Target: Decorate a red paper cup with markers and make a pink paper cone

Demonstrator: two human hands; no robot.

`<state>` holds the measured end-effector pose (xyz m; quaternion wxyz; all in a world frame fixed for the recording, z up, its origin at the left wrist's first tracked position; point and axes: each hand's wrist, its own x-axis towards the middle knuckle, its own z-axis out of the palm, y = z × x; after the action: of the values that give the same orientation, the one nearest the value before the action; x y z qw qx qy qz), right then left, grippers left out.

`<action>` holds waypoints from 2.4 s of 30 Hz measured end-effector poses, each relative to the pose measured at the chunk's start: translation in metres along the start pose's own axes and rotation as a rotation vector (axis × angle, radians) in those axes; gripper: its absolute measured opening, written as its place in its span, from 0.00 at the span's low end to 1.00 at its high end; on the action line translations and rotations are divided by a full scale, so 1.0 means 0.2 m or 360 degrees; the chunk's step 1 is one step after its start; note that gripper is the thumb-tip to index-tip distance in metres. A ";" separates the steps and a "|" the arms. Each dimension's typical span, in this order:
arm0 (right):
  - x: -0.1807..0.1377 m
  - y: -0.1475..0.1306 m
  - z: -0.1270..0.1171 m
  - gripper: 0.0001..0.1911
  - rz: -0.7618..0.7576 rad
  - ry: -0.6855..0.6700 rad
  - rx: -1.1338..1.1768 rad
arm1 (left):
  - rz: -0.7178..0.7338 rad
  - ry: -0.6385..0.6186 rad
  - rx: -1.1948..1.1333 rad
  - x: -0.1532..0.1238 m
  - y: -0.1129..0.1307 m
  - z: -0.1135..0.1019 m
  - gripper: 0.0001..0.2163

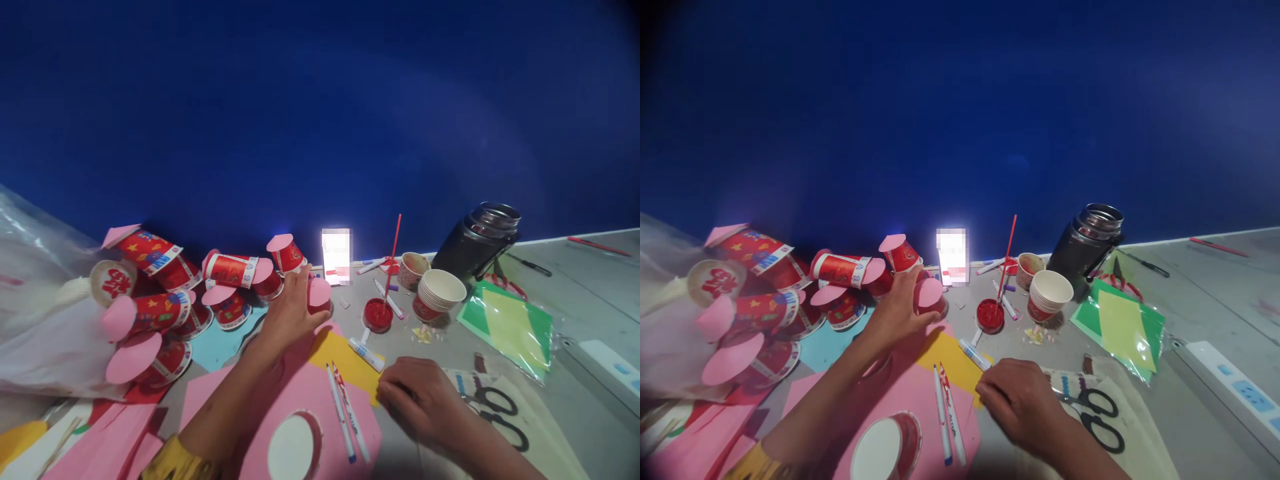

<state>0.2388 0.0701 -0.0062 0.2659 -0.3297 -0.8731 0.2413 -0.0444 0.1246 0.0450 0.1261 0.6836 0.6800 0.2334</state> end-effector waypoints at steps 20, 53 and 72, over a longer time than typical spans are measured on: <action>0.00 0.00 -0.01 0.19 0.0055 -0.0195 -0.0152 | -0.0075 0.0185 -0.0297 -0.21 -0.02 -0.04 0.38; -0.01 0.01 -0.03 0.22 0.0027 -0.0191 -0.0147 | -0.0422 -0.0267 0.0220 -0.48 -0.32 -0.08 0.40; 0.02 0.09 -0.13 0.18 0.0655 0.0451 -0.0420 | -0.0404 -0.0323 0.0409 -0.47 -0.28 -0.12 0.31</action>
<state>0.2608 0.0908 0.0043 0.2854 -0.5623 -0.7658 0.1258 -0.1015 0.0315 0.0240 0.1343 0.6230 0.7685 0.0569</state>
